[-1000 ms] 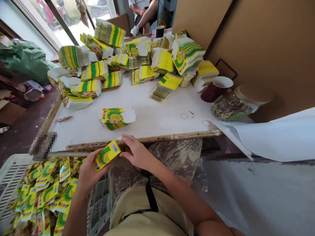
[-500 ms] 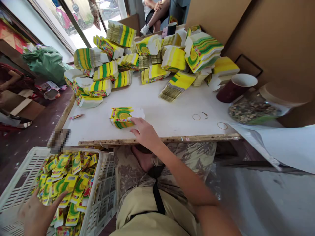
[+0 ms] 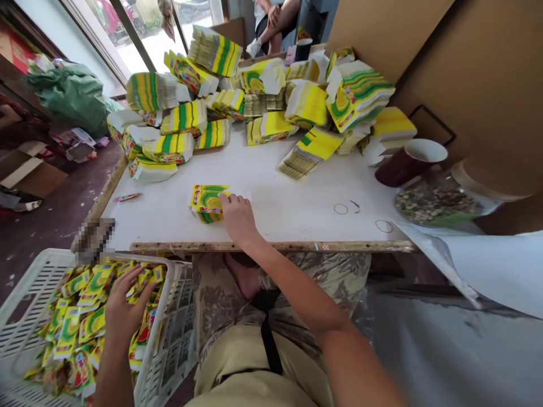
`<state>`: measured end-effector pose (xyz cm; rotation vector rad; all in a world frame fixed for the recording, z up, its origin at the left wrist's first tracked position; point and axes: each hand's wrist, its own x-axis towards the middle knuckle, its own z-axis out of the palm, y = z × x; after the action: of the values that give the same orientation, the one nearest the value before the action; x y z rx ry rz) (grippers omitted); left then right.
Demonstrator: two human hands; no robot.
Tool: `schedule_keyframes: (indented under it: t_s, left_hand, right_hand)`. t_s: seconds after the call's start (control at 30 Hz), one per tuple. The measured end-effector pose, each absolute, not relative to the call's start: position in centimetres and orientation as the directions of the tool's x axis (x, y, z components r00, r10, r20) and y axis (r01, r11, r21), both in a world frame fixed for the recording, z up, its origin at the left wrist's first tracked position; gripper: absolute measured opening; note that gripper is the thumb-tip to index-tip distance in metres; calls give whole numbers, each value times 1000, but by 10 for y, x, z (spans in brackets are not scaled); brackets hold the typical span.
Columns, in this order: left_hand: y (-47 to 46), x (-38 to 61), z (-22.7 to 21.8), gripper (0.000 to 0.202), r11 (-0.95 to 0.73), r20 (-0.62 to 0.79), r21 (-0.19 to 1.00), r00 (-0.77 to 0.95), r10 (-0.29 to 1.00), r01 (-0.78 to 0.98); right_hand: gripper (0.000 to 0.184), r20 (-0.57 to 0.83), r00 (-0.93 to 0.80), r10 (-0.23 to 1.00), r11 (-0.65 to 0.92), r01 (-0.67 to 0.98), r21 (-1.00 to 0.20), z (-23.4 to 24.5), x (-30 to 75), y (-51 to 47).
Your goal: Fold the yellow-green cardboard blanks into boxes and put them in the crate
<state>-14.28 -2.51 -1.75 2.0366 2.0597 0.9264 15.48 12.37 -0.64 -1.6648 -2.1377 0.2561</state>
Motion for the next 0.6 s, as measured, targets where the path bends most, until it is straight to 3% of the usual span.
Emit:
schedule_keyframes:
  t_s: [0.13, 0.23, 0.3, 0.37, 0.43, 0.6]
  left_hand:
    - [-24, -119, -23, 35, -80, 242, 659, -111, 964, 748]
    - [-20, -87, -26, 44, -50, 122, 872, -118, 985, 487]
    - [-12, -61, -26, 61, -89, 134, 959, -152, 979, 271]
    - [-1, -37, -25, 66, -129, 146, 988, -229, 962, 90]
    - [9, -19, -23, 59, -127, 118, 992, -284, 951, -13]
    - [11, 1, -15, 59, -154, 168, 986, -395, 903, 68]
  right_hand:
    - [42, 249, -186, 950, 276, 876, -395, 2, 154, 119]
    - [43, 333, -196, 922, 345, 807, -480, 9, 148, 96]
    - [41, 387, -225, 894, 425, 696, -578, 11, 142, 72]
    - [38, 398, -286, 872, 487, 586, -647, 9, 135, 47]
    - [35, 393, -338, 855, 517, 526, -675, 5, 128, 26]
    - [34, 381, -281, 881, 472, 469, -746, -7, 121, -3]
